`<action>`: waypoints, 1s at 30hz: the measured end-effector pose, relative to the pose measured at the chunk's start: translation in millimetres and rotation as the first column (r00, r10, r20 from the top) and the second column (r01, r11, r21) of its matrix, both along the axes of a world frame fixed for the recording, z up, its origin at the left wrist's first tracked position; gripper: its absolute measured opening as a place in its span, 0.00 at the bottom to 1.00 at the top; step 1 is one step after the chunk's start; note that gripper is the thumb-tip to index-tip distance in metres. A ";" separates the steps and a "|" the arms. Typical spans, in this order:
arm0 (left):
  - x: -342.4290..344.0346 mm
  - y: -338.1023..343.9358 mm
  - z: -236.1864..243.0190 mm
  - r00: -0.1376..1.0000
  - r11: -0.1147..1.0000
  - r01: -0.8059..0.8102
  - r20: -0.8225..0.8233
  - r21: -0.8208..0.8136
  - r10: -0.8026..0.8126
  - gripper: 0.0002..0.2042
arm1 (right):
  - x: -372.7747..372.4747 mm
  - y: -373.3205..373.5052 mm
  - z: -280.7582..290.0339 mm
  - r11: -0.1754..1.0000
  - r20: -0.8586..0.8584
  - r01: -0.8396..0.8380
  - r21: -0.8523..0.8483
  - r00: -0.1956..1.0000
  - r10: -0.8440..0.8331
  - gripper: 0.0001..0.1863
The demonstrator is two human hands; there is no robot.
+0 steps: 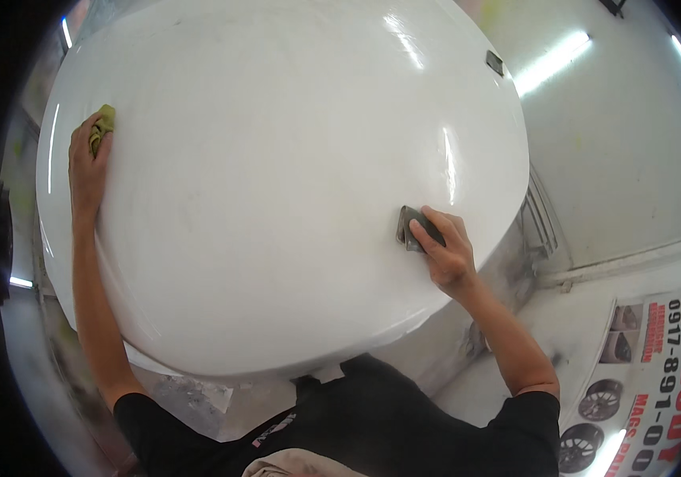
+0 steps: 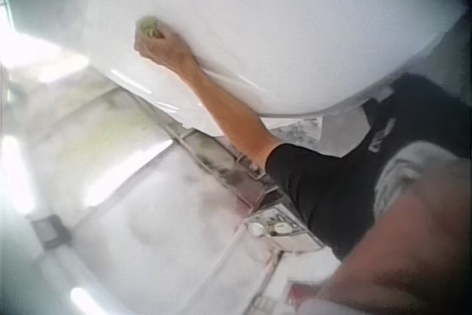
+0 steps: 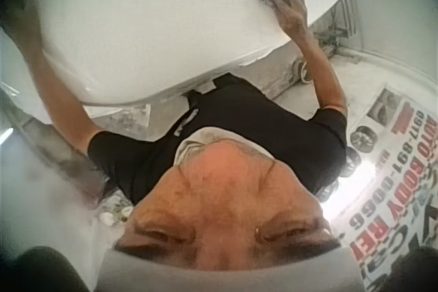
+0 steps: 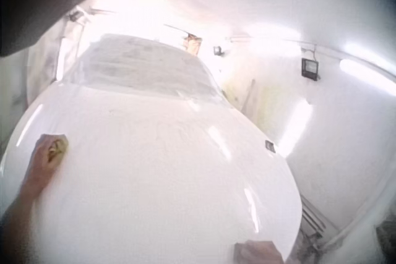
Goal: Sanding the hood of a white car using a manual sanding block and a cloth in a paint booth.
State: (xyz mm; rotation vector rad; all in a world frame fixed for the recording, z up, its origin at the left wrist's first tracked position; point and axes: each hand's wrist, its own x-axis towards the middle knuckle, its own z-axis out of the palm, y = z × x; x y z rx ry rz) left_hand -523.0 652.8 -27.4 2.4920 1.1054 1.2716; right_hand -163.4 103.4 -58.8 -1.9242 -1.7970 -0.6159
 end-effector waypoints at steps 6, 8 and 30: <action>-5.3 7.5 -2.4 0.989 0.994 0.109 0.099 0.014 -0.110 0.19 | 151.4 344.2 81.4 0.997 0.025 -0.073 0.015 0.997 0.073 0.15; -5.7 4.7 0.1 0.998 0.998 0.059 0.038 -0.017 -0.058 0.19 | 192.7 427.3 75.1 0.999 -0.150 0.040 -0.036 0.988 -0.045 0.17; -0.4 5.1 -0.8 0.998 0.997 0.059 -0.002 0.045 -0.059 0.19 | 119.5 325.8 38.4 0.998 -0.037 -0.043 0.042 0.998 0.045 0.21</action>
